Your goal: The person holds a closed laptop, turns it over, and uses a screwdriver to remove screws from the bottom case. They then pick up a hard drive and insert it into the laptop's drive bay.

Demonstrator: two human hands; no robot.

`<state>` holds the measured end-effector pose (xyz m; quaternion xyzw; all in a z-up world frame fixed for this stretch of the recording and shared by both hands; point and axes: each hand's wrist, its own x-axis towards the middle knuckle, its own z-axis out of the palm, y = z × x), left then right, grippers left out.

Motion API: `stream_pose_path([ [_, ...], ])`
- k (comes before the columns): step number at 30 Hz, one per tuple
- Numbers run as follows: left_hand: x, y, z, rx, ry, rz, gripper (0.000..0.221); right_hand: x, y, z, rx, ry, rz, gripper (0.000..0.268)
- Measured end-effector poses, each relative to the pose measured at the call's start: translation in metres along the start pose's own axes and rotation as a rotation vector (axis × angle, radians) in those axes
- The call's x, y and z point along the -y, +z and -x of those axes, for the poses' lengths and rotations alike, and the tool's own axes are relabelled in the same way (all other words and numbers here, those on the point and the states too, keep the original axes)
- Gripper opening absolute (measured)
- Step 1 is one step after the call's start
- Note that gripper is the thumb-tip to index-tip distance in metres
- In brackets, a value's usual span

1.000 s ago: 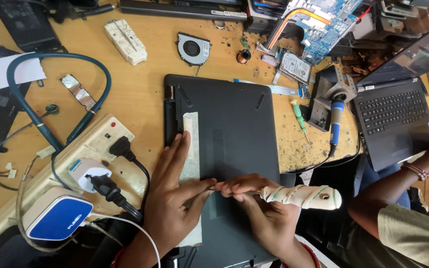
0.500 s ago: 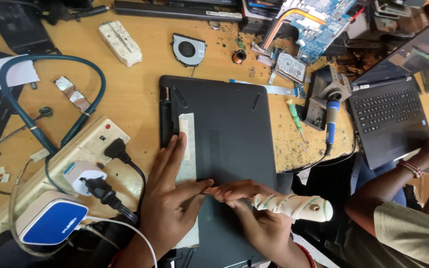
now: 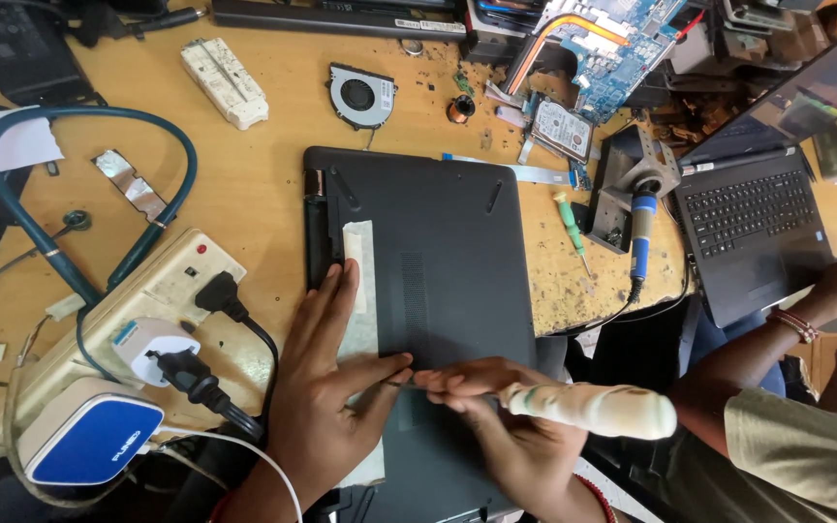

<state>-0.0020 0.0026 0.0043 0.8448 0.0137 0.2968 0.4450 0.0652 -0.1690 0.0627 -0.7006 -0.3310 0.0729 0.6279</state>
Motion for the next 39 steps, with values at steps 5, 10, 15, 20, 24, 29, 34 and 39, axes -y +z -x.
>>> stream_pose_path([
  [5,-0.003,0.001,-0.002,-0.038,-0.006,-0.009,0.012,0.004,-0.017,-0.017,-0.15,-0.063,0.066,0.006],
  [10,-0.003,0.0,-0.003,-0.031,-0.014,-0.013,0.015,-0.016,-0.036,-0.056,-0.364,-0.101,0.271,0.004],
  [15,-0.003,0.0,-0.005,-0.031,-0.008,-0.025,0.015,-0.024,-0.051,-0.057,-0.505,-0.074,0.293,0.004],
  [20,-0.004,0.0,-0.01,-0.049,0.055,-0.073,0.01,-0.027,-0.06,-0.025,-0.543,-0.053,0.195,0.005],
  [24,0.001,0.003,-0.004,0.001,0.066,-0.065,0.01,-0.021,-0.07,0.013,-0.56,-0.053,0.284,0.008],
  [29,-0.002,0.007,0.0,0.01,0.079,-0.121,0.01,-0.016,-0.079,0.077,-0.728,0.015,0.275,0.013],
  [34,0.007,0.009,0.006,0.073,0.137,-0.115,0.009,0.003,-0.078,0.117,-0.698,0.01,0.269,0.012],
  [39,-0.006,0.006,-0.005,0.169,0.263,-0.098,0.011,0.015,-0.074,0.133,-0.636,0.101,0.278,0.022],
])
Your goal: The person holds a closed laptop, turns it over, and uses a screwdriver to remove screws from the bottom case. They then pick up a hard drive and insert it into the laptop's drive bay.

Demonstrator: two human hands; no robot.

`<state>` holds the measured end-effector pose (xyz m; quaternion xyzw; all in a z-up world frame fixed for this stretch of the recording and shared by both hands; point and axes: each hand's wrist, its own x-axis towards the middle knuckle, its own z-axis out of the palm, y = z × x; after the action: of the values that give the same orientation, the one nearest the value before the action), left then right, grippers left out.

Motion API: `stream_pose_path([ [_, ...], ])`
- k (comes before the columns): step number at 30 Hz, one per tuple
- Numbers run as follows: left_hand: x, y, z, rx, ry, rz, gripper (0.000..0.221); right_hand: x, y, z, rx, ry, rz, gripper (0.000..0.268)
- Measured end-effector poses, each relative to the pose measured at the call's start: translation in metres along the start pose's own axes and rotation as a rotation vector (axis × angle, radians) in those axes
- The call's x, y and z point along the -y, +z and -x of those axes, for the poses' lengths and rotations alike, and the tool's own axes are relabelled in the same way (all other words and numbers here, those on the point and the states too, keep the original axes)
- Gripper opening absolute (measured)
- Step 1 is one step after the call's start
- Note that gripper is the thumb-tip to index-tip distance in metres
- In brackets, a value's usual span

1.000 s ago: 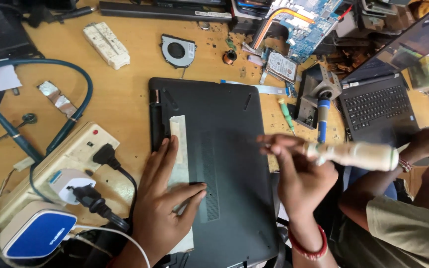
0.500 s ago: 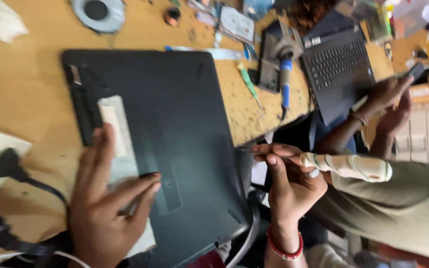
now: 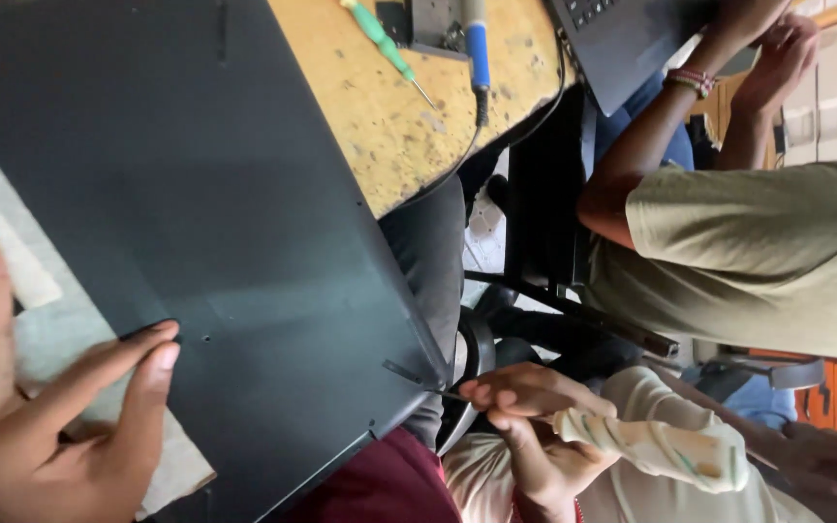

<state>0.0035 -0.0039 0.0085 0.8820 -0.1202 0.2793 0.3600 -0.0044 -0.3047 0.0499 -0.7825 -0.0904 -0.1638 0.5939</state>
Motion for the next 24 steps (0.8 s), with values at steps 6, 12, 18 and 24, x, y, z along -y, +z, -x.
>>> stream_pose_path([
  [6,-0.02,0.004,0.005,0.046,-0.375,0.014,0.008,-0.007,-0.003,0.012,-0.007,0.06,0.004,0.022],
  [12,-0.017,0.007,0.006,0.006,-0.334,0.014,0.008,-0.006,-0.006,0.015,0.032,0.177,0.063,0.025],
  [18,-0.03,0.004,-0.004,0.03,-0.448,0.055,0.007,-0.004,-0.005,0.005,0.153,-0.012,0.136,0.022],
  [24,-0.009,0.006,0.01,0.007,-0.294,0.041,0.006,0.001,-0.006,-0.004,0.278,-0.168,0.231,0.017],
])
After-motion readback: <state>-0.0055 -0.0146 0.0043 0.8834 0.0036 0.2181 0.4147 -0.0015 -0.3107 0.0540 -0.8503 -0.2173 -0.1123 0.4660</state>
